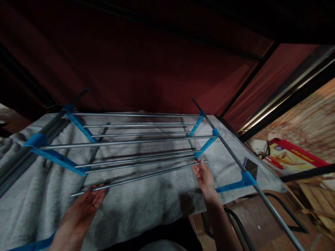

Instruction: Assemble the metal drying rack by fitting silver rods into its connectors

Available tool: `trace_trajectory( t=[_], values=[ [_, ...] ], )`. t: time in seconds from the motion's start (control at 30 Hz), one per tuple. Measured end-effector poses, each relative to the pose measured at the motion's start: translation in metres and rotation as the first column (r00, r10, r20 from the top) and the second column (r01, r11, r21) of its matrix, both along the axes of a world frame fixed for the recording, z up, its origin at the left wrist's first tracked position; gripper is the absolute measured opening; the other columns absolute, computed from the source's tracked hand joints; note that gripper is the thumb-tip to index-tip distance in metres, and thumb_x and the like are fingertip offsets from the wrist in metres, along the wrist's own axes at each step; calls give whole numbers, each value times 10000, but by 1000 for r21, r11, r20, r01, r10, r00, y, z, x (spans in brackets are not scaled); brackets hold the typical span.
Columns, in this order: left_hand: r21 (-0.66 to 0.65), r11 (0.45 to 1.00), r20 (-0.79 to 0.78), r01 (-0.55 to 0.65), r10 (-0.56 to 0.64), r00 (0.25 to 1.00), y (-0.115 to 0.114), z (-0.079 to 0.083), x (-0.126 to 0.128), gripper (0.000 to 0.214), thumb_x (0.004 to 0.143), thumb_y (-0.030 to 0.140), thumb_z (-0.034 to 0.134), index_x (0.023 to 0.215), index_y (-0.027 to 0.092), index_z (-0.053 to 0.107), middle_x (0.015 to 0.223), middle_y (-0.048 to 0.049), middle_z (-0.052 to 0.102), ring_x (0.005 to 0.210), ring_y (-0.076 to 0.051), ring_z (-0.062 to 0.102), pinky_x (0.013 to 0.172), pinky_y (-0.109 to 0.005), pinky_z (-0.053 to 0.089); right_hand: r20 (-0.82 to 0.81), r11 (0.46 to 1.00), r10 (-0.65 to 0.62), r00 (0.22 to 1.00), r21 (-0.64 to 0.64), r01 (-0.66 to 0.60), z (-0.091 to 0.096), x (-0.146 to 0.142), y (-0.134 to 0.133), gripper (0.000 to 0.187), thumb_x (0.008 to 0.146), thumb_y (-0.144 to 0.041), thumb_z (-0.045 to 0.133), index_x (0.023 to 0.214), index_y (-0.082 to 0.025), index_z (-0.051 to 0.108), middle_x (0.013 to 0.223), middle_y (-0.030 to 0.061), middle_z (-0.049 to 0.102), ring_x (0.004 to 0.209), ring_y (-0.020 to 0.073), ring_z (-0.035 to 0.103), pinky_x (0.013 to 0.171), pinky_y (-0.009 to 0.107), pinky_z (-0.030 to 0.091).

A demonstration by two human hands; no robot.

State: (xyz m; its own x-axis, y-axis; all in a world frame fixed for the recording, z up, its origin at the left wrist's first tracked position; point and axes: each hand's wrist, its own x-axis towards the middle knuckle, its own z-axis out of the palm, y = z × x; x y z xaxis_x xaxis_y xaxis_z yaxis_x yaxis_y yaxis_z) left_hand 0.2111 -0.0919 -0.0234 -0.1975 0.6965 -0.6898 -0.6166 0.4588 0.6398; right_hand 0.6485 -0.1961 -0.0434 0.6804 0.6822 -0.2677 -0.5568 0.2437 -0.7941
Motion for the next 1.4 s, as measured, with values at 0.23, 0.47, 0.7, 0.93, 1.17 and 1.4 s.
trace_trajectory(
  t=[0.23,0.47,0.7,0.93,1.17,1.4],
  values=[
    [-11,1000,-26,-21,21,999,-3,8,3,243,933,41,464,763,179,568,682,7,643,669,-136,702,622,-218,623,16,1000,5,1000,-11,-5,13,-3,5,305,706,-434,875,802,-246,656,745,-33,712,746,148,692,799,323,604],
    [37,999,10,-22,22,1000,-3,5,1,281,935,13,428,823,158,642,833,-14,709,730,-136,721,668,-236,632,-20,999,20,1000,34,-19,22,-2,9,288,651,-329,917,795,-238,685,875,-13,752,837,143,710,813,285,599],
    [66,997,43,-26,23,999,-3,21,11,335,956,21,393,810,156,662,827,-24,722,719,-139,724,635,-242,643,4,992,76,997,105,-76,41,2,15,195,729,-249,858,881,-231,737,980,2,757,931,142,707,887,280,590],
    [77,996,29,-34,32,999,-3,17,9,357,953,19,373,803,154,667,801,-36,726,698,-143,720,623,-239,646,30,982,117,993,146,-120,56,2,24,145,760,-265,840,854,-211,743,944,9,755,895,136,705,880,268,591],
    [45,999,51,-17,14,999,-5,18,10,317,924,-17,383,832,131,648,834,-47,725,725,-146,730,637,-241,647,51,989,99,994,109,-104,61,7,42,184,737,-297,858,846,-216,735,910,13,760,817,136,700,776,259,599],
    [44,999,23,-27,26,999,-6,18,13,310,915,-13,402,810,139,650,840,-45,727,719,-146,726,641,-235,643,76,987,118,990,97,-125,62,11,51,179,760,-302,834,879,-210,738,905,19,763,849,146,710,804,270,596]
  ],
)
